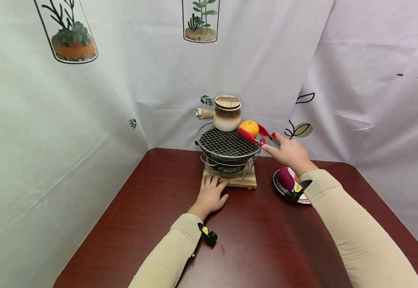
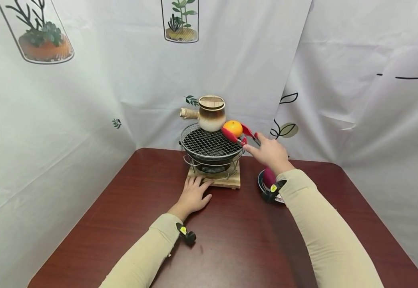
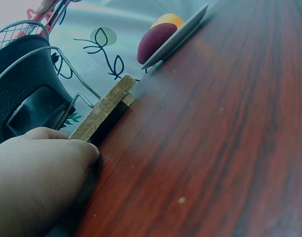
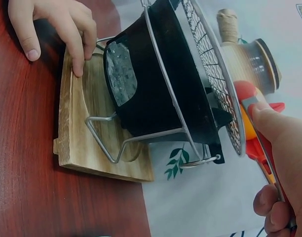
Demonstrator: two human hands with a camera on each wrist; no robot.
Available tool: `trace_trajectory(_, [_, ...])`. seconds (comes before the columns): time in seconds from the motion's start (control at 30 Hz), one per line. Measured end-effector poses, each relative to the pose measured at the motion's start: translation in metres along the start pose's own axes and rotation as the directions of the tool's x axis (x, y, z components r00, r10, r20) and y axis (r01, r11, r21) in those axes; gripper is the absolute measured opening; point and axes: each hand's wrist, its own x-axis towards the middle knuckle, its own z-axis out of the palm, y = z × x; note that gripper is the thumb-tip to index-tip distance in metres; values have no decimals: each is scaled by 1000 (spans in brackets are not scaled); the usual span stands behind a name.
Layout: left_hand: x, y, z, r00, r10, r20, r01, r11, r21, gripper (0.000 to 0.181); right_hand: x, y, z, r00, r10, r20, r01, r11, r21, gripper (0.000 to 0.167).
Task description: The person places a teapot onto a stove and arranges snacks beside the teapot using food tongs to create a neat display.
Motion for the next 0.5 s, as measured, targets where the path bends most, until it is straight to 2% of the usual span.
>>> trace_trajectory(0.5, [1, 0, 0, 1000, 2, -3, -2, 1000, 13, 50, -1, 1, 2, 1000, 28, -3, -28, 1000, 10, 111])
